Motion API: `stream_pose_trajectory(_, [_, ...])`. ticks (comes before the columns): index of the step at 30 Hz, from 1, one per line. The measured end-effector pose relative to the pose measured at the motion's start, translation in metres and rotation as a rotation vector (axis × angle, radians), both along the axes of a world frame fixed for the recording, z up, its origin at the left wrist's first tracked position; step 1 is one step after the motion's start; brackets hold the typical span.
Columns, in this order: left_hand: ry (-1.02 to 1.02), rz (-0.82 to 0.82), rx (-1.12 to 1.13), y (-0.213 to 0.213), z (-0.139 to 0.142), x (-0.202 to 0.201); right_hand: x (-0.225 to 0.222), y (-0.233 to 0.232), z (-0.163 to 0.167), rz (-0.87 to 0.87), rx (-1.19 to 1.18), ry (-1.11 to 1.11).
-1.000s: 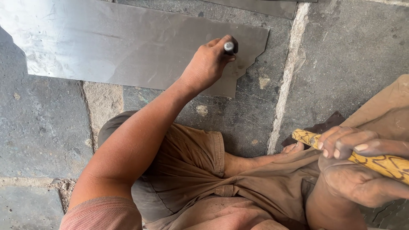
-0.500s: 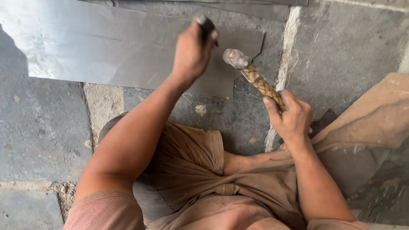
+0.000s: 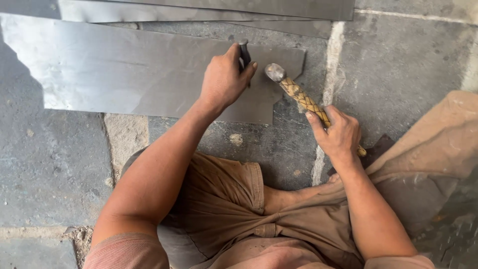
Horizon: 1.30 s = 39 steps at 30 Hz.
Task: The person sits on the floor and uses a hammer and a chisel to cut and shape rectangular metal sheets. They repeatedly position the chisel along the edges of the sheets and strike it with the hammer to create cuts and notches. The person occasionally adjusts the position of the sheets and inspects the cut edges.
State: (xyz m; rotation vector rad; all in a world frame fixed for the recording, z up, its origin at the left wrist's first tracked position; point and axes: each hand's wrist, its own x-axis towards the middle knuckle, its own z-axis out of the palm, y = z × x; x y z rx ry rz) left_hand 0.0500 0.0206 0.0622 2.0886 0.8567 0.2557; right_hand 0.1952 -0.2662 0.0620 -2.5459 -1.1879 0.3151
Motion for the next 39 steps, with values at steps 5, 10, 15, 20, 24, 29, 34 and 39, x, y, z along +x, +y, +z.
stream_pose_trajectory(5, [0.183,-0.326,0.022,-0.02,0.018,-0.001,0.024,-0.016,0.0,-0.143,-0.177,0.1])
stream_pose_trajectory(10, [0.256,-0.762,-0.074,-0.043,0.041,-0.014,0.06,-0.055,0.015,-0.313,-0.279,0.414])
stream_pose_trajectory(15, [0.185,-0.373,0.085,-0.01,0.054,-0.027,0.037,-0.059,0.023,-0.113,0.085,-0.318])
stream_pose_trajectory(20, [0.087,0.027,0.082,0.025,0.047,-0.036,0.013,0.018,0.017,0.001,0.196,-0.13])
stream_pose_trajectory(24, [0.06,0.089,0.052,0.036,0.042,-0.036,-0.006,0.088,0.016,0.018,0.088,-0.15])
stream_pose_trajectory(29, [-0.037,0.108,0.086,0.043,0.042,-0.032,-0.022,0.16,0.029,-0.13,-0.272,-0.132])
stream_pose_trajectory(34, [-0.036,0.111,0.093,0.05,0.044,-0.038,-0.038,0.184,0.039,-0.273,-0.238,0.01])
stream_pose_trajectory(39, [-0.19,0.188,0.133,0.054,0.054,-0.046,-0.029,0.164,0.057,-0.267,0.437,0.914])
